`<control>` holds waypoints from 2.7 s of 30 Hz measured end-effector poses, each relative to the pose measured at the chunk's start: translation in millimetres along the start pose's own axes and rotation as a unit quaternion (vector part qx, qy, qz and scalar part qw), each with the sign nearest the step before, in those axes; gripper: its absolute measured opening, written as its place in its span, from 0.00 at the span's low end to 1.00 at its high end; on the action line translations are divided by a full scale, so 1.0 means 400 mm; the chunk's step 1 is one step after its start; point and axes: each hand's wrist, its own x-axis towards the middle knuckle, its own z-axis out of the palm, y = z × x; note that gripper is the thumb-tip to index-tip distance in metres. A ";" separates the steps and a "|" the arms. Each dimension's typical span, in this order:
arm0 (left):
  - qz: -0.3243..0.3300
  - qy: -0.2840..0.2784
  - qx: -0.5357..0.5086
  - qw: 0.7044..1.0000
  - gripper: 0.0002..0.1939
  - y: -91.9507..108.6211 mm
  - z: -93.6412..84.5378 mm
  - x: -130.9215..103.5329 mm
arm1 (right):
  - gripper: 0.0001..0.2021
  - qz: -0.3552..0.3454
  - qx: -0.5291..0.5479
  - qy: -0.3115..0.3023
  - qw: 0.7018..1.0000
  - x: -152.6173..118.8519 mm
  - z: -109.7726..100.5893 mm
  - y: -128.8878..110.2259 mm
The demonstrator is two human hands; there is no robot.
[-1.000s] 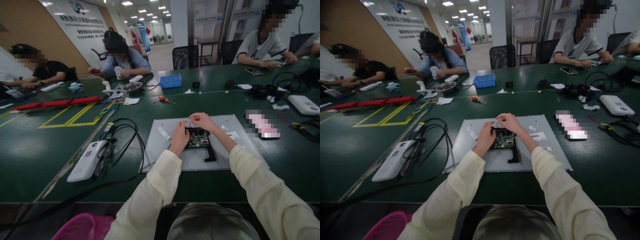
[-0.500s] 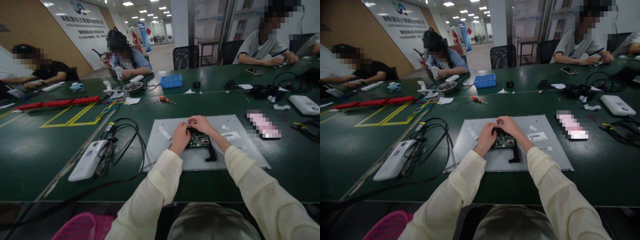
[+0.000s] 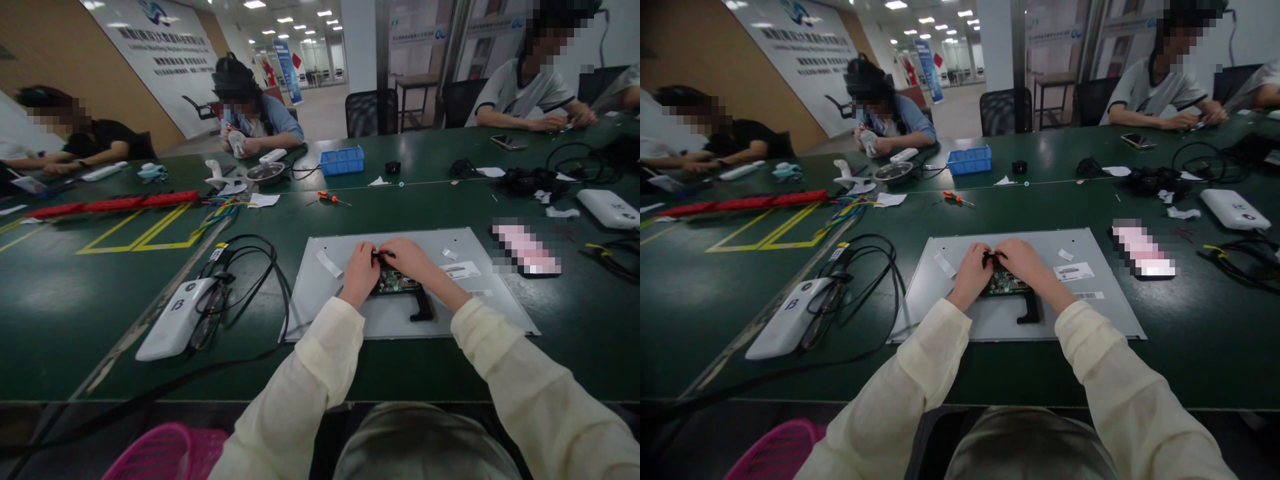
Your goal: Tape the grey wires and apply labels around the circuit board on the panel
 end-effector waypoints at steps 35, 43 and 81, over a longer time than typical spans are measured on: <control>-0.017 -0.014 0.083 0.996 0.12 -0.007 -0.010 0.003 | 0.13 0.045 0.035 0.035 0.998 -0.021 -0.042 0.022; 0.030 0.038 0.055 0.997 0.13 0.020 -0.018 -0.002 | 0.17 0.170 -0.067 0.018 0.983 -0.171 -0.135 0.190; 0.205 -0.157 0.088 0.962 0.16 0.092 -0.017 -0.031 | 0.08 0.213 0.038 -0.094 0.972 -0.223 -0.163 0.204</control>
